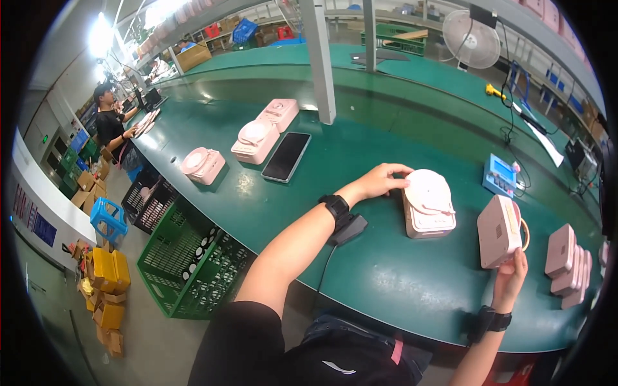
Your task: The person moves several pink record players aside and picks one up to inspect it. They then pick up a pink cover, place it onto the record player, and press down to secure it before setting the assembly on the table.
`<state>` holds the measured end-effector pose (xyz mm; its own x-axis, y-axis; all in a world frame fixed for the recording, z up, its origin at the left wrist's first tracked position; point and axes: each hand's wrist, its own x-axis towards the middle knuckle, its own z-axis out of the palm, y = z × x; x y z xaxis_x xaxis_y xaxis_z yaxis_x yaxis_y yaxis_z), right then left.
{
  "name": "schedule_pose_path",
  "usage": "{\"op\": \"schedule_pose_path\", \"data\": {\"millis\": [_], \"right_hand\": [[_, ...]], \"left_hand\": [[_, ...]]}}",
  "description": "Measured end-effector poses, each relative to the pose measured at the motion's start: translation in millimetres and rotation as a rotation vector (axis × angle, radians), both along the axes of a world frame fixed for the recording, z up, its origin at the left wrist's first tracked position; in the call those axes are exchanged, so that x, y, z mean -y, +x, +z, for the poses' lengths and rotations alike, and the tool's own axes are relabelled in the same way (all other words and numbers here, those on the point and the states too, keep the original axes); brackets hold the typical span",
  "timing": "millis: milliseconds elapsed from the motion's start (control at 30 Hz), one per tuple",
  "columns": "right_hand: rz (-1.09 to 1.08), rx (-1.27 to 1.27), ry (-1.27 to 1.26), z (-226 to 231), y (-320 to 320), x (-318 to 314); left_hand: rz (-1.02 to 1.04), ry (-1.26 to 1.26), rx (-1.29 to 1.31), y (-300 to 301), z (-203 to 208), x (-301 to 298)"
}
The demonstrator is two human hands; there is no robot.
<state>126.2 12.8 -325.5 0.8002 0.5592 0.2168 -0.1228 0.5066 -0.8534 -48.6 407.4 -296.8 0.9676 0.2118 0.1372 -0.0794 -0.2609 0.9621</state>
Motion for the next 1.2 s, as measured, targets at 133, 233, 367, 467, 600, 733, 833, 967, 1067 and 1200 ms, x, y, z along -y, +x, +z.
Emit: {"op": "schedule_pose_path", "data": {"millis": [133, 233, 367, 467, 600, 733, 833, 967, 1067, 1200], "right_hand": [[-0.088, -0.059, 0.024, 26, -21, -16], [-0.018, -0.023, 0.040, 15, -12, -9], [-0.045, -0.015, 0.047, 6, -9, -7], [-0.088, -0.010, 0.049, 9, -9, -6], [-0.158, 0.007, 0.030, 20, -19, -8], [-0.280, 0.095, -0.034, 27, -28, -25], [-0.373, 0.226, -0.167, 30, -32, -22], [-0.464, 0.512, -0.298, 38, -51, -44], [-0.506, 0.518, -0.396, 41, -49, -37], [-0.552, 0.544, -0.432, 37, -42, -36]], "left_hand": [[0.067, 0.017, -0.023, -2, 6, 1], [0.084, 0.010, -0.035, -1, 0, -2], [0.051, 0.032, -0.040, -3, -3, 0], [0.021, 0.076, -0.031, 0, 0, -1], [0.018, 0.111, -0.016, 0, -2, 6], [0.065, 0.089, -0.005, -7, 2, -1], [0.037, 0.066, -0.020, 3, -1, 1], [0.076, 0.092, -0.067, -10, 2, -2], [0.084, 0.049, -0.048, -2, 5, 2], [0.071, 0.024, -0.027, -3, 2, -1]]}}
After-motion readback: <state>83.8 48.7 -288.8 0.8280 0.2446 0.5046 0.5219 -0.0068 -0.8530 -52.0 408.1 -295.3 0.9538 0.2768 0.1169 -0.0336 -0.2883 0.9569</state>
